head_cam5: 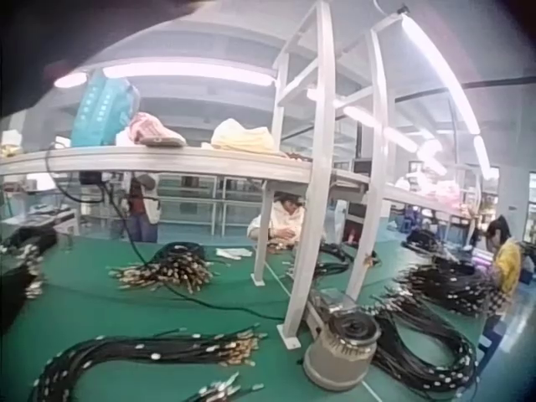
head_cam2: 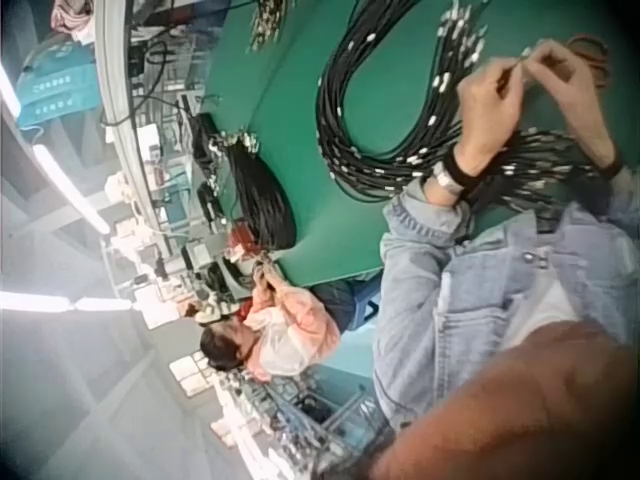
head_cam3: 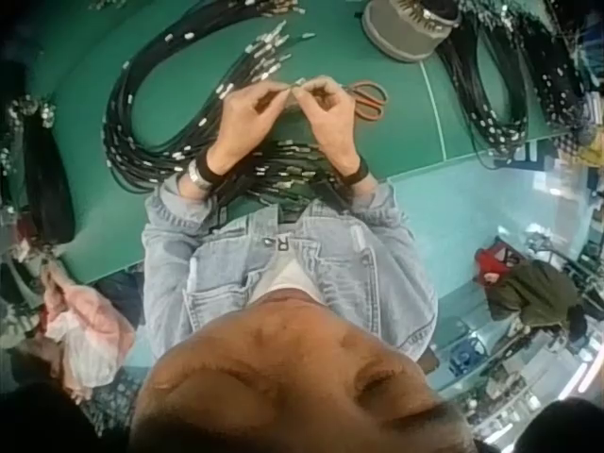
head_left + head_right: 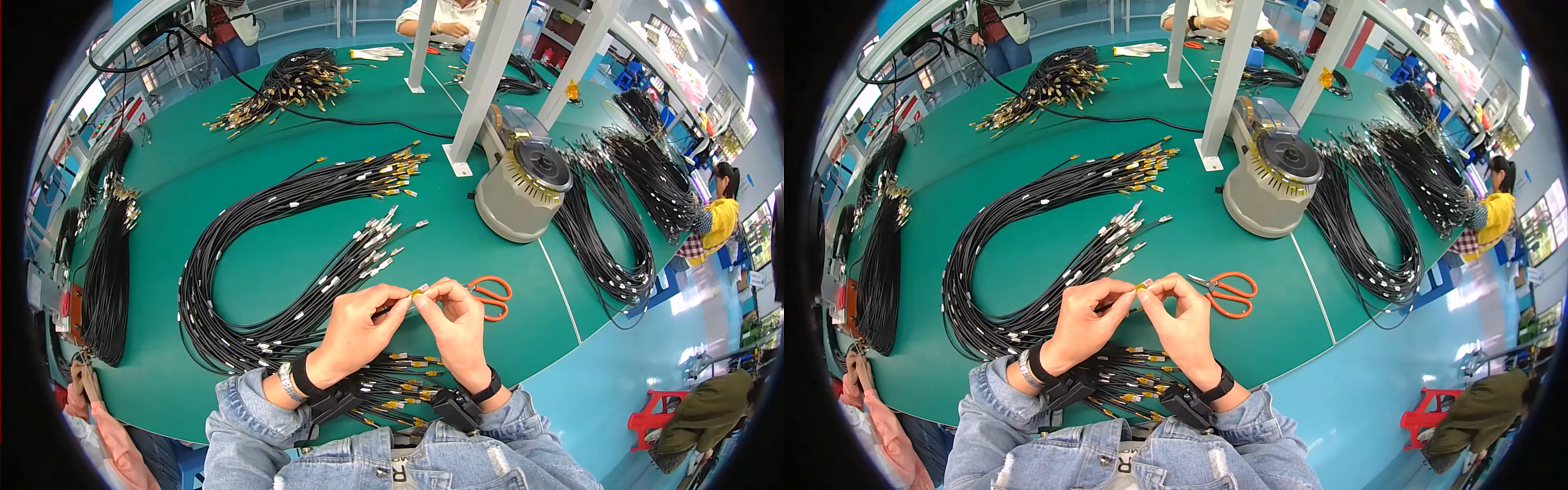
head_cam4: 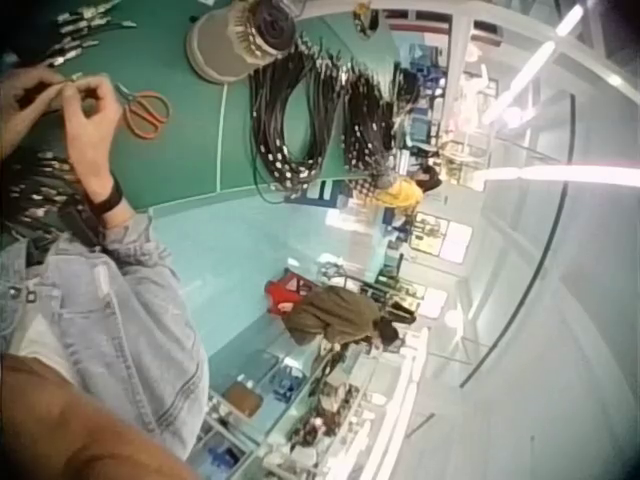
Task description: The person picks up a cable from a bundle, slides a yellow sleeve over the connector by hand, and trims the end with scissors before setting it aside.
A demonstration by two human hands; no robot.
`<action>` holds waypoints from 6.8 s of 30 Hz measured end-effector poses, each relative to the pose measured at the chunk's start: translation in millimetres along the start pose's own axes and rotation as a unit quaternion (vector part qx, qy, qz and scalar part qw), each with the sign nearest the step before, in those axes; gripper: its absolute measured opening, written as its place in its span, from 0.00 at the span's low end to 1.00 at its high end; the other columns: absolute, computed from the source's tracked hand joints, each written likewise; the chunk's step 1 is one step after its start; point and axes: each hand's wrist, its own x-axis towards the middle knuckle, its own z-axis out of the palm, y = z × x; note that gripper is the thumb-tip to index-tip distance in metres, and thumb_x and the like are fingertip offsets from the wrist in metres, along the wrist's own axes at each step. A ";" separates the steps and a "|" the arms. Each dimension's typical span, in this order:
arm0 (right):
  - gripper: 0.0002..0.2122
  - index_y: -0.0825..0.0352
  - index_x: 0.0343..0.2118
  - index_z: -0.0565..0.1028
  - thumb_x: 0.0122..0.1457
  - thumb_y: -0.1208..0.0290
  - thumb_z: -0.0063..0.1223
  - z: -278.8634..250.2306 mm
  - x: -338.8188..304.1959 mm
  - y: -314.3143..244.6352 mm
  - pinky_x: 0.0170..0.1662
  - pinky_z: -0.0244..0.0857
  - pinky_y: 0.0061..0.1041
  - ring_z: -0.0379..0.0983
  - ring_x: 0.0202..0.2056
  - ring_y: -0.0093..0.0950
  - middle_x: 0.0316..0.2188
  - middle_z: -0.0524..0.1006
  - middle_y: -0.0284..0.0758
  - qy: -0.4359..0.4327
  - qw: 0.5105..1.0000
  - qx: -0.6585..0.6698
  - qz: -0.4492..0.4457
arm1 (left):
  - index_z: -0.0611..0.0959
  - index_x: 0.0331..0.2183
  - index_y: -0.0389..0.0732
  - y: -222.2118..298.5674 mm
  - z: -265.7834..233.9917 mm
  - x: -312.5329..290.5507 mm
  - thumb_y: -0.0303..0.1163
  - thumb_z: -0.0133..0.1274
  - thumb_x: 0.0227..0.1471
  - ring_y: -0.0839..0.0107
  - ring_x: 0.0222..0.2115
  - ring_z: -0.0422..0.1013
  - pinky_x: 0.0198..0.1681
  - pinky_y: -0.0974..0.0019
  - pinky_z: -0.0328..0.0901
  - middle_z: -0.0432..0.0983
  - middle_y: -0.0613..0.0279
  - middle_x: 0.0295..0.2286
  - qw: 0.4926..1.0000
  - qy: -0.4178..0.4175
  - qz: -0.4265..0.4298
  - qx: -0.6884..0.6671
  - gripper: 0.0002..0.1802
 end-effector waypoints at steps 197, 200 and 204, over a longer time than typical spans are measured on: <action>0.11 0.73 0.40 0.73 0.59 0.71 0.47 -7.7 0.1 6.6 0.42 0.60 0.21 0.66 0.35 0.20 0.32 0.73 0.31 -0.075 0.970 0.201 0.119 | 0.75 0.25 0.35 -8.7 -11.4 4.9 0.31 0.49 0.55 0.84 0.13 0.64 0.16 0.80 0.57 0.73 0.65 0.16 0.929 -0.195 -0.180 -0.257 0.10; 0.10 0.72 0.38 0.73 0.58 0.71 0.48 -5.5 -2.3 4.8 0.41 0.60 0.20 0.66 0.34 0.19 0.32 0.73 0.31 -0.057 0.969 0.209 0.115 | 0.75 0.25 0.35 -7.9 -10.1 3.9 0.29 0.50 0.54 0.84 0.14 0.65 0.16 0.80 0.57 0.73 0.65 0.17 0.943 -0.171 -0.175 -0.224 0.08; 0.07 0.70 0.35 0.73 0.57 0.73 0.51 -3.8 -5.2 4.5 0.40 0.60 0.19 0.66 0.32 0.18 0.31 0.72 0.30 -0.064 0.992 0.093 0.060 | 0.74 0.24 0.35 -6.0 -9.0 3.5 0.28 0.50 0.54 0.84 0.14 0.66 0.16 0.80 0.58 0.74 0.64 0.17 0.950 -0.182 -0.174 -0.185 0.09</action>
